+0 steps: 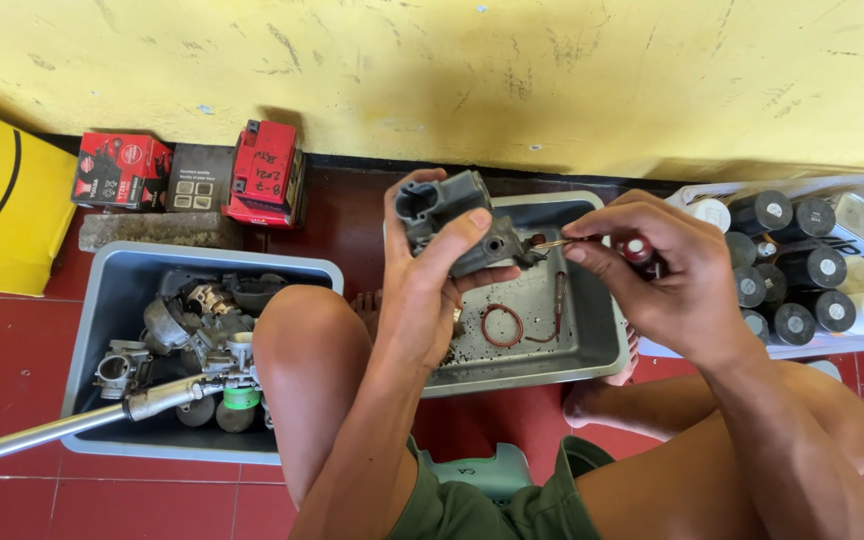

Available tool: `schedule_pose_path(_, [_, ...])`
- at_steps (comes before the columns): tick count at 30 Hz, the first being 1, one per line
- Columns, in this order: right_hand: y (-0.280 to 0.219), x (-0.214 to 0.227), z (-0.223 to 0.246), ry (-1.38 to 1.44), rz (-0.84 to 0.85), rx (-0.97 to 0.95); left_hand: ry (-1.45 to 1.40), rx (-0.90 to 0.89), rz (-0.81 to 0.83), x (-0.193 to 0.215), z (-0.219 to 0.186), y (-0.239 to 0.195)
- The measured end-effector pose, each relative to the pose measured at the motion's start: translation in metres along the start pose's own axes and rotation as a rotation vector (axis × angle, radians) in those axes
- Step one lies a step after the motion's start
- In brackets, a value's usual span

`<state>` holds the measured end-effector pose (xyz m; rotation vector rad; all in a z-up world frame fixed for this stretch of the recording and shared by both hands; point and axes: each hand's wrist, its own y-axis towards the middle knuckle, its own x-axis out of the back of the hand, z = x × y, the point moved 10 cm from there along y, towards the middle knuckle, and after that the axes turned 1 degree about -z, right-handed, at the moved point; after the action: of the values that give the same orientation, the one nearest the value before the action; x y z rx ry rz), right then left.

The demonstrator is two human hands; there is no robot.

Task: Cleaning and disassembling a motorcycle carburetor using a brush and a screwdriver.

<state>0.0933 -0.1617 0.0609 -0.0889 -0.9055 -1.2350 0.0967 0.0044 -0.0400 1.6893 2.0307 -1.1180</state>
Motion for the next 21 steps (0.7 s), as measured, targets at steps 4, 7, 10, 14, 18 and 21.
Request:
schedule_pose_path(4, [-0.002,0.000,-0.009,-0.037,0.007,-0.027,-0.053,-0.050,0.000,0.007,-0.005,0.003])
schedule_pose_path(7, [0.000,-0.012,-0.021,-0.071,0.115,-0.036,-0.073,-0.075,-0.007,0.009,-0.013,0.001])
schedule_pose_path(10, [-0.002,-0.041,-0.052,-0.206,0.319,-0.128,-0.074,-0.077,-0.018,0.012,-0.017,0.000])
schedule_pose_path(14, [-0.011,-0.071,-0.092,-0.388,0.581,-0.292,-0.089,-0.062,-0.034,0.014,-0.016,0.000])
schedule_pose_path(18, [-0.013,-0.094,-0.139,-0.482,0.625,-0.391,-0.083,-0.062,-0.004,0.014,-0.017,-0.002])
schedule_pose_path(21, [-0.038,-0.123,-0.202,-0.457,0.655,-0.544,-0.075,-0.051,0.035,0.009,-0.013,-0.005])
